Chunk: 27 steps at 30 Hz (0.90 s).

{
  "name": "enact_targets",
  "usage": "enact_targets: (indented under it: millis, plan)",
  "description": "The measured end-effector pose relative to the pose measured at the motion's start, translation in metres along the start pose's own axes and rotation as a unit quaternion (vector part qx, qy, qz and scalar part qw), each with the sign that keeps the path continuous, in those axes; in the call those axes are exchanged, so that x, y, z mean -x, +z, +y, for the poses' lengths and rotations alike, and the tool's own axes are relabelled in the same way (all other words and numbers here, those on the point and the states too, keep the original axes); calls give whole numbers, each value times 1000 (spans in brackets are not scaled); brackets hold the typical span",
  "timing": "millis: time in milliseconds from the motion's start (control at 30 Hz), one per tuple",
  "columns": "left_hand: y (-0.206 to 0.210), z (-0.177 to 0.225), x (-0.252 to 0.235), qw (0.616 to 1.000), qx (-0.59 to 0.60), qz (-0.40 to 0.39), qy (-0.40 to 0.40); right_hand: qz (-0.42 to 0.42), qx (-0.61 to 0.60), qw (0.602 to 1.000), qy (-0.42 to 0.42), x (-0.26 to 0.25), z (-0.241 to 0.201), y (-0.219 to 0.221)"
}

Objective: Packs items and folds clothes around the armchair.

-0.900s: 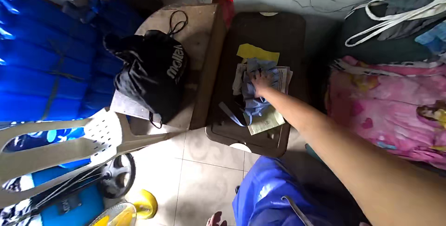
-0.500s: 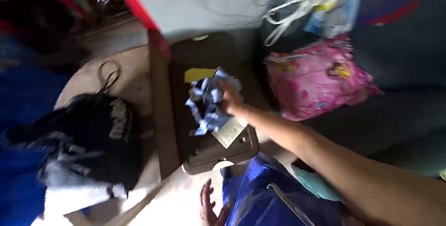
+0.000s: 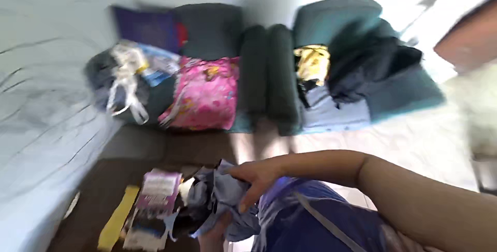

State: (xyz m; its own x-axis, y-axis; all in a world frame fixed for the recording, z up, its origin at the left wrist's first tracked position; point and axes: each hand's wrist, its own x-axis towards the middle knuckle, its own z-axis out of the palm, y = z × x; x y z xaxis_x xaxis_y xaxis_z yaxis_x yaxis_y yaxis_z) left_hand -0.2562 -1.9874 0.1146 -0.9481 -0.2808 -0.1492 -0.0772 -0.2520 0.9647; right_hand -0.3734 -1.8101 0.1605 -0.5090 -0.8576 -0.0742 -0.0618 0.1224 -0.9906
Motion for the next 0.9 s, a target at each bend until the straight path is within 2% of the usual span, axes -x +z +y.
enact_targets:
  millis: [33,100,200,267,300,333,367,433,533,633,733,833,900]
  plan:
    - [25,10,0,999,-45,-1,-2,93,46,994,-41,25,5,-8]
    - [60,12,-3,995,-30,-91,20,220,84,967,-103,69,26,-30]
    - [124,2,-6,950,-11,-312,15,221,-71,971,-57,146,36,-47]
    - [203,1,-1,933,-79,-350,-35,263,-137,955,-11,205,37,-53]
    - [240,-12,-4,921,-97,-376,-27,288,-137,947,-32,233,51,-61]
    - [272,-37,-14,903,-88,-421,26,320,-143,935,-47,261,63,-71]
    - [303,-67,-27,875,-92,-464,102,364,-154,917,-49,287,73,-78]
    - [355,-108,-35,832,-163,-504,168,483,-205,851,-29,328,90,-81]
    - [417,-125,-22,779,-280,-548,117,616,-234,752,9,376,110,-102]
    - [469,-142,-21,727,-312,-609,57,677,-217,703,14,412,136,-129]
    - [508,-155,-45,712,-299,-633,53,706,-207,675,57,430,146,-167]
    - [554,-164,-89,672,-300,-671,92,732,-225,632,121,451,138,-214]
    - [602,-165,-116,621,-297,-708,154,778,-245,566,118,475,119,-246]
